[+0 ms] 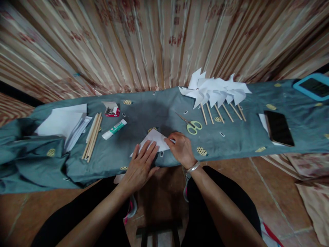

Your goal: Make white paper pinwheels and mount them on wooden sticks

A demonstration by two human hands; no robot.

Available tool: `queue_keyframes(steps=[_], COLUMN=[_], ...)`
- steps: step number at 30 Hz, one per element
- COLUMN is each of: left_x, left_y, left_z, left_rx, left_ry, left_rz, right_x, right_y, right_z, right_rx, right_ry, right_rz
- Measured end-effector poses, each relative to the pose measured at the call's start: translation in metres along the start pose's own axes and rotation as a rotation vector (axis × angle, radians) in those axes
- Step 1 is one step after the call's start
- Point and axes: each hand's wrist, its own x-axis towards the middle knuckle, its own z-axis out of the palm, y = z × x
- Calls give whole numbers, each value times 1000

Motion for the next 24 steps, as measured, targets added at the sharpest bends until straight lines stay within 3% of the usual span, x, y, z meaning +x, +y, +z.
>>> queue_keyframes(steps=[19, 24], left_x=[0, 0], left_y=[0, -1], left_z=[4, 6], left_rx=[-32, -16], left_ry=[-6, -10], left_rz=[-16, -8], right_x=[1, -3], right_y=[0, 2], right_z=[2, 4], right_rx=[-59, -112], right_ry=[18, 46], right_rz=[-9, -81])
